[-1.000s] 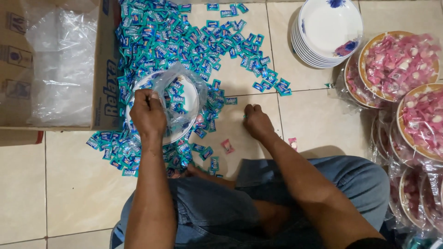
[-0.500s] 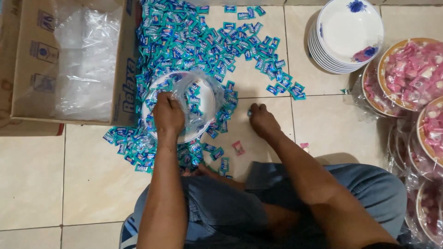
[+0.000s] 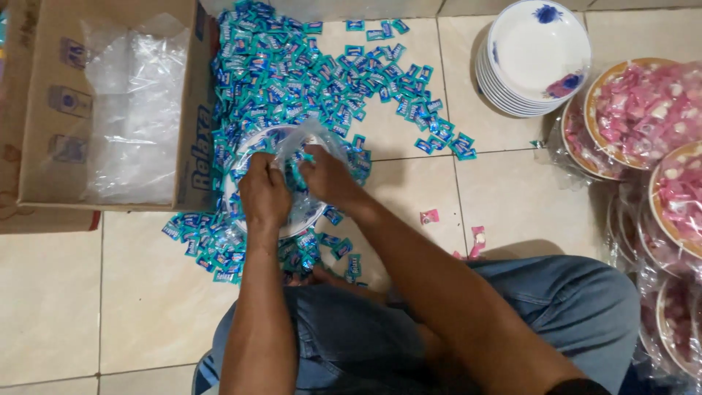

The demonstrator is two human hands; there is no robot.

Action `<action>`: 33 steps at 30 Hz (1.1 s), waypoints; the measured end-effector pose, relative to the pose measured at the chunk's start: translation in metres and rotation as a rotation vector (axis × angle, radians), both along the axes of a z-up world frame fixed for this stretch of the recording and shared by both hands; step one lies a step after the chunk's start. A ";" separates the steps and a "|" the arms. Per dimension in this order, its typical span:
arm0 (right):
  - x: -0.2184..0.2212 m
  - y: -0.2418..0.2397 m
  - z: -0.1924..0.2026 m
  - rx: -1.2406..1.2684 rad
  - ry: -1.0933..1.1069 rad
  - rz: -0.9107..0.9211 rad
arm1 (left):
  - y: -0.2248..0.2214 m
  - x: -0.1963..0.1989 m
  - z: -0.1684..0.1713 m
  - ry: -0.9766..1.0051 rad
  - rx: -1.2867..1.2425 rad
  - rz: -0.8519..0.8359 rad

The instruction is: Packing small blue-wrapped candies from a pile on the floor into a plastic bag inside a bowl.

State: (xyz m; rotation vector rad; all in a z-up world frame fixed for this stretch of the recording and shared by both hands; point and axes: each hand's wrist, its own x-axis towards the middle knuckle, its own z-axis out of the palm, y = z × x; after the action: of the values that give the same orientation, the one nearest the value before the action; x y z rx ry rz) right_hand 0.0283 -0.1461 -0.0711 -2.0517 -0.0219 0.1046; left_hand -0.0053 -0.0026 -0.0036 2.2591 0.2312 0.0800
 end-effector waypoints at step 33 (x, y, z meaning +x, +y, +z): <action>-0.072 -0.280 -0.025 -0.658 0.235 -0.100 | 0.006 0.003 -0.031 -0.052 0.002 -0.003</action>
State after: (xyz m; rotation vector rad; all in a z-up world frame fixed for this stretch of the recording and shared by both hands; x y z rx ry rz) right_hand -0.0432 -0.4258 -0.0963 -2.6760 0.2969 0.3249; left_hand -0.0022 0.0036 -0.0349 2.2566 0.1998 0.1375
